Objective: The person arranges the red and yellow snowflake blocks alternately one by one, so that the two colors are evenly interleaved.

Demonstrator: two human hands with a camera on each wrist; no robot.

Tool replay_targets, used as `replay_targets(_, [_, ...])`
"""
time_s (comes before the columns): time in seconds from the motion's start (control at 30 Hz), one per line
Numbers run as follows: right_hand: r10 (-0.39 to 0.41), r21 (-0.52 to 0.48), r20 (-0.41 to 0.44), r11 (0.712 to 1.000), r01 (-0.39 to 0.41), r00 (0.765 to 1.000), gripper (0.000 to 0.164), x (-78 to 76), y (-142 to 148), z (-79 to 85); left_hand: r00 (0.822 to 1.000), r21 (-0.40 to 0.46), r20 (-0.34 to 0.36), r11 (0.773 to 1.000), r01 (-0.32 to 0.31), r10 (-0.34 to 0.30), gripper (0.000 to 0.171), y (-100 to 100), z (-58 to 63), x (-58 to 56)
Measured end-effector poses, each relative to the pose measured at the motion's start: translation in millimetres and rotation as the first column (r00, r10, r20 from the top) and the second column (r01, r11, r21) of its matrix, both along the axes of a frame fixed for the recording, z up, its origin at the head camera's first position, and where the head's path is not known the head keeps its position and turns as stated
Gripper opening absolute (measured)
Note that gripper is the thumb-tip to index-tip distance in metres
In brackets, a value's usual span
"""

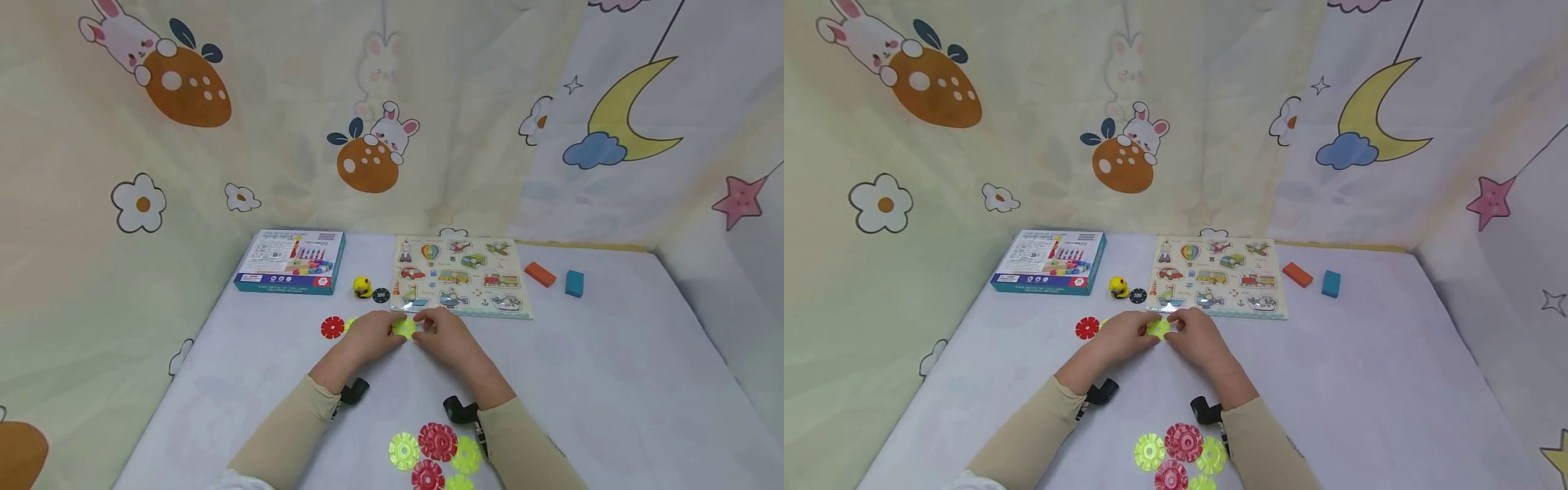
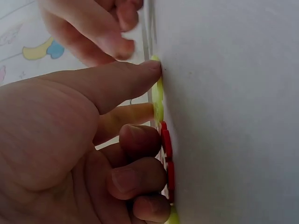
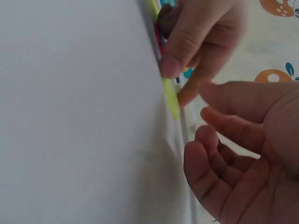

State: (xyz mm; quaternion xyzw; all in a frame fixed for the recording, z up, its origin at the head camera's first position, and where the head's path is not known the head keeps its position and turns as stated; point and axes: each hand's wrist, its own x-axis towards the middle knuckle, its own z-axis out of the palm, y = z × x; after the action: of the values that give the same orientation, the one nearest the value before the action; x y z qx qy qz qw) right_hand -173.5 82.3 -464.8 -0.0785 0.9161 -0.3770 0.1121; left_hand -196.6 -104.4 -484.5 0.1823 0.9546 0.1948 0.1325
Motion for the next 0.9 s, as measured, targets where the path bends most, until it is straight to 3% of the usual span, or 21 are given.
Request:
replay_targets(0.2, [0.149, -0.051, 0.021, 0.988, -0.148, 0.989, 0.028, 24.7, 12, 22.9, 1.0, 0.033, 0.015, 0.999, -0.006, 0.005, 0.055, -5, -0.2, -2.0])
replay_targets(0.37, [0.301, -0.029, 0.071, 0.954, -0.3, 0.951, 0.03, 56.0, 20, 29.2, 1.0, 0.044, 0.027, 0.999, -0.01, 0.009, 0.055, -7, 4.0, -1.1])
replay_targets(0.47, [0.348, -0.023, 0.159, 0.937, -0.349, 0.924, 0.031, 76.8, 22, 27.2, 1.0, 0.065, 0.031, 0.998, -0.008, 0.007, 0.054, -7, 4.8, 0.1])
replay_targets(0.63, [0.317, 0.049, 0.28, 0.938, -0.343, 0.906, 0.04, 107.7, 24, 18.1, 1.0, 0.08, 0.029, 0.997, -0.003, 0.001, 0.054, -5, 1.6, 0.7])
replay_targets(0.9, [0.27, 0.185, 0.182, 0.935, -0.303, 0.946, 0.037, 122.4, 20, 2.6, 1.0, 0.071, 0.013, 0.997, -0.004, 0.003, 0.053, -4, -0.4, 1.0])
